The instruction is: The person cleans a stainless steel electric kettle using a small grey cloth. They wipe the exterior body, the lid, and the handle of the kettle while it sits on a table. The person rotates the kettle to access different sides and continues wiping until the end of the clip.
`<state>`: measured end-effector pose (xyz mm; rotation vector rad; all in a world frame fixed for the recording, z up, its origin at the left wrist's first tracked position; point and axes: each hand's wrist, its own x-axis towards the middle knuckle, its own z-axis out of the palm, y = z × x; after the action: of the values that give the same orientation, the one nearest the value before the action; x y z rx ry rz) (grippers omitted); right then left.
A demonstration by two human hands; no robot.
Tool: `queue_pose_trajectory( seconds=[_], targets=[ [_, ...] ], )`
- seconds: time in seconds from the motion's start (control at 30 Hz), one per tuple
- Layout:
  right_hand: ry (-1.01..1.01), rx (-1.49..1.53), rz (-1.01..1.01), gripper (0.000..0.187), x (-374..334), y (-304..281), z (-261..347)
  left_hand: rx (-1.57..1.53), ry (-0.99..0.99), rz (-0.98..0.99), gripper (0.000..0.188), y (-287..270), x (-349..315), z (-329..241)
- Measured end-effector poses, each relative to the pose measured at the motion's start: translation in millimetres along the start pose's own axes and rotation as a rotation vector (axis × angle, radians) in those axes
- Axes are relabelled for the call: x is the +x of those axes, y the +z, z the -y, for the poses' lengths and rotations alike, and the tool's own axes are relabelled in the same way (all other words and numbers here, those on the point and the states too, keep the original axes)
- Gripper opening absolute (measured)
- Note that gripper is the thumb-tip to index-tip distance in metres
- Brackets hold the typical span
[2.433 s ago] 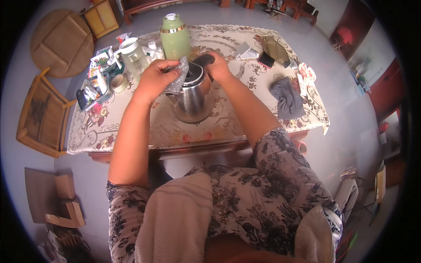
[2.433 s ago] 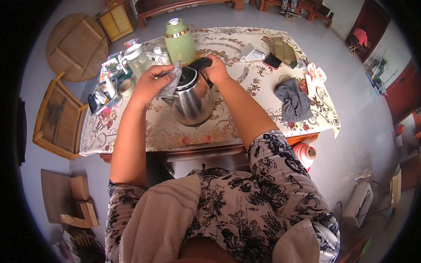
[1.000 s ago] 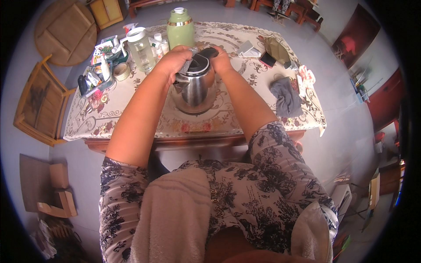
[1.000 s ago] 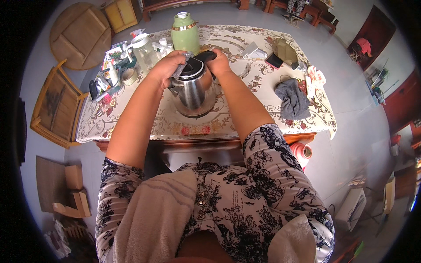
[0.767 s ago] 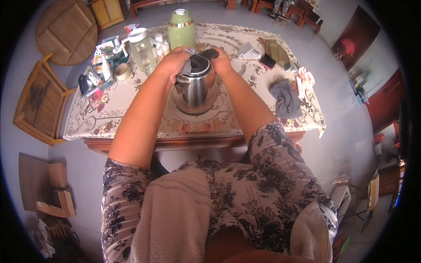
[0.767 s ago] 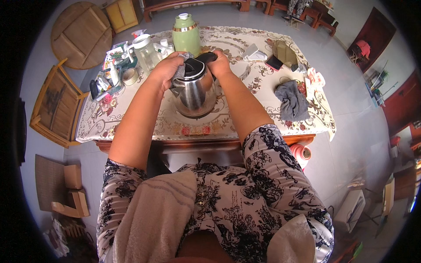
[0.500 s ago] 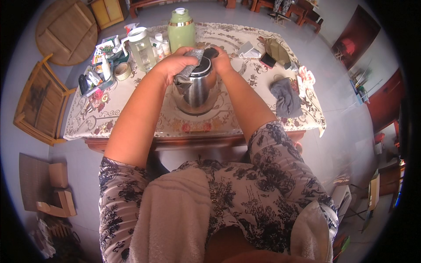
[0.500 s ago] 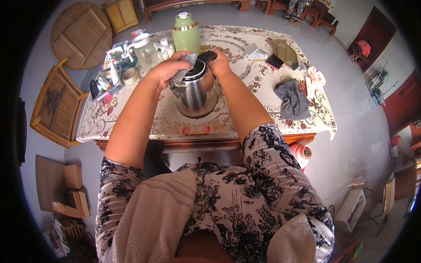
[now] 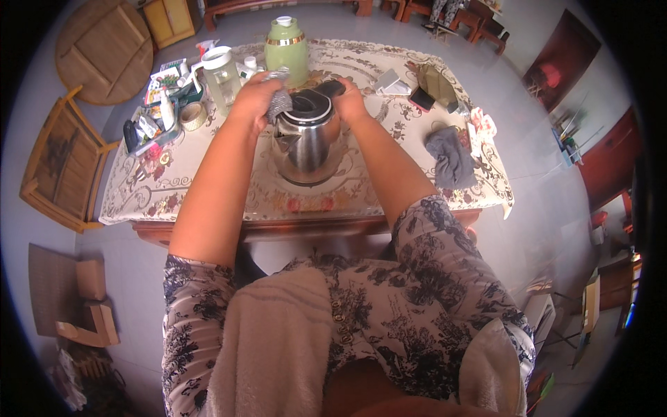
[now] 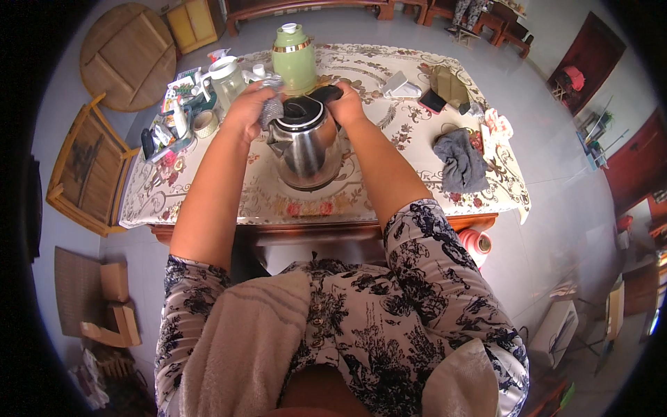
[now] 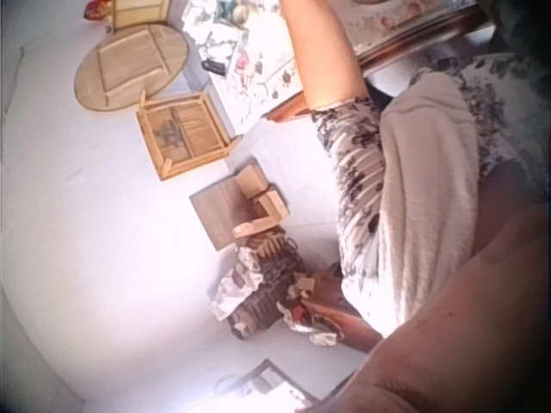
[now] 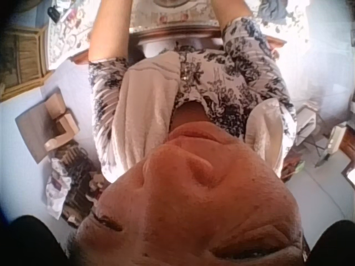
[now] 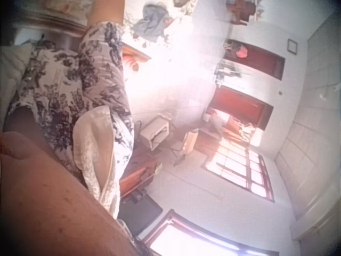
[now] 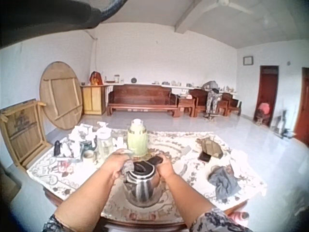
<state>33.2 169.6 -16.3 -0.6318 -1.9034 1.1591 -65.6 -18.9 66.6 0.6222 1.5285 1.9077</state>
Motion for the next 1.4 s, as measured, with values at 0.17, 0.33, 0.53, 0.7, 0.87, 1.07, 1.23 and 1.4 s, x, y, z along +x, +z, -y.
queue_pose_trajectory(
  seconds=[0.17, 0.33, 0.53, 0.7, 0.87, 1.07, 1.23, 1.4],
  targets=[
    [-0.019, 0.053, -0.002, 0.032, -2, -1, 2, 0.708, 0.608, -0.4, 0.039, -33, 8, 22],
    [-0.043, -0.045, -0.034, 0.031, -4, -1, 7, 0.923, 0.732, -0.288, 0.035, 0, -41, 3],
    [-0.014, 0.15, 0.027, 0.03, 10, 3, -20, 0.974, 0.983, -0.141, 0.015, 14, -69, 8],
    [0.003, 0.153, 0.084, 0.031, 1, 0, -11, 1.383, 1.037, -0.228, 0.017, 12, -88, 3],
    [-0.047, 0.145, 0.098, 0.031, 10, 5, -34, 1.312, 0.987, -0.037, 0.039, 10, -83, -1],
    [-0.034, 0.052, 0.005, 0.028, 2, 7, -19, 1.125, 0.984, -0.013, 0.042, 13, -79, 13],
    [-0.042, 0.075, 0.014, 0.025, 1, 4, -20, 1.026, 0.976, 0.014, 0.044, 15, -74, 16],
    [-0.039, 0.05, -0.021, 0.027, -3, 5, -12, 0.984, 1.059, -0.093, 0.042, 13, -76, 27]
  ],
)
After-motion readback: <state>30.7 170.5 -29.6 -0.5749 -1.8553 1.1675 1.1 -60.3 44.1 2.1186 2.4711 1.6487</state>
